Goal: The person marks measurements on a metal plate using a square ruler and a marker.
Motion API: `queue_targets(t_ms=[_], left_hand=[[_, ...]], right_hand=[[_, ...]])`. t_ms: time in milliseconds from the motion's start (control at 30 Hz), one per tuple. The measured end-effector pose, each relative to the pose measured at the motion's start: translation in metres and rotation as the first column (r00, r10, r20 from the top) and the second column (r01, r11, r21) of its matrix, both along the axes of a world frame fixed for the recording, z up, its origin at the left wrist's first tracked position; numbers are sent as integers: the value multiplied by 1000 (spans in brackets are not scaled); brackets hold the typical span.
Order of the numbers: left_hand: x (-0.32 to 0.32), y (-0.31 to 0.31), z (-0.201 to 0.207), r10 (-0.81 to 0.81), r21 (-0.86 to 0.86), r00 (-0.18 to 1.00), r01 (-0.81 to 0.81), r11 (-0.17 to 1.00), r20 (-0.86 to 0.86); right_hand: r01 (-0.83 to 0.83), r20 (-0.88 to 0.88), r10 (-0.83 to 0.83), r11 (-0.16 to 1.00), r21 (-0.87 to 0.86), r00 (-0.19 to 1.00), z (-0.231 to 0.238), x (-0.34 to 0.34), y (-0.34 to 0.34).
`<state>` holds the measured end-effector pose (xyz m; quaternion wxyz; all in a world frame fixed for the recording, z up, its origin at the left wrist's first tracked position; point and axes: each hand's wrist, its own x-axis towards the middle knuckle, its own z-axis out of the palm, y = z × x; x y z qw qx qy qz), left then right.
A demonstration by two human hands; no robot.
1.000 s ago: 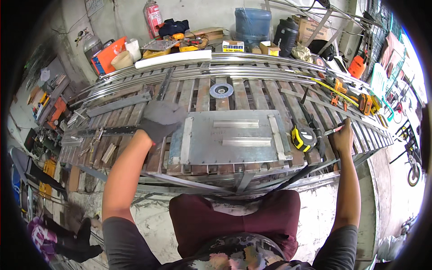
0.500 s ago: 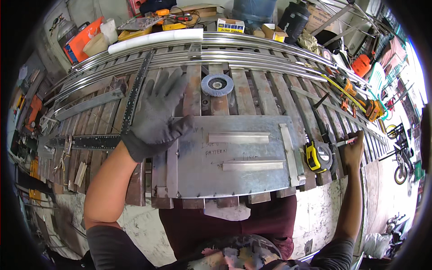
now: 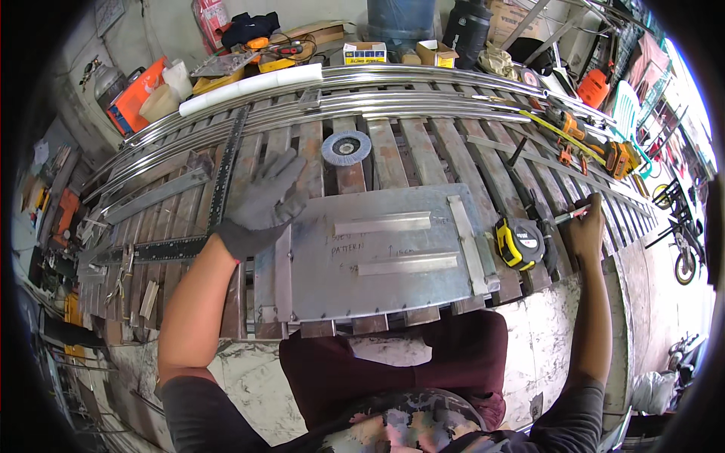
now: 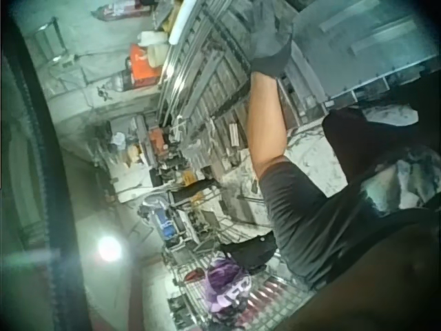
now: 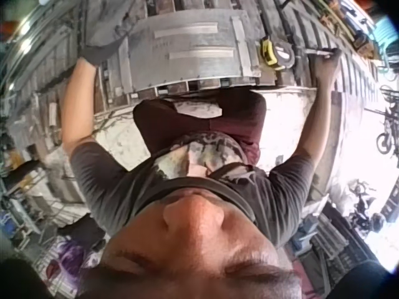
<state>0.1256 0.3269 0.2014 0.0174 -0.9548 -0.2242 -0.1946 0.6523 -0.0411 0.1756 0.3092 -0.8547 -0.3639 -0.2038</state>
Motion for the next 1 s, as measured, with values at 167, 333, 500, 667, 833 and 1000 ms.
queue_targets(t_ms=[167, 333, 500, 667, 833, 1000], left_hand=[[0, 11, -9, -162, -209, 979, 185, 960, 125], [3, 8, -10, -126, -310, 977, 174, 934, 170], [-11, 30, -16, -165, -284, 981, 189, 940, 106], [34, 0, 47, 19, -404, 952, -149, 902, -307], [25, -19, 25, -60, -81, 994, 68, 994, 94], [35, -37, 52, -55, 191, 987, 26, 981, 149]], right_hand=[[46, 43, -45, 999, -25, 998, -6, 6, 4], [44, 20, -44, 999, -31, 999, -2, 4, 4], [23, -10, -23, 999, 46, 1000, 6, -25, 10], [13, -75, -11, 1000, 27, 997, 6, -28, -4], [42, 5, -43, 993, 107, 999, 6, -25, 2], [-135, 479, -41, 935, 327, 877, 22, -48, -5]])
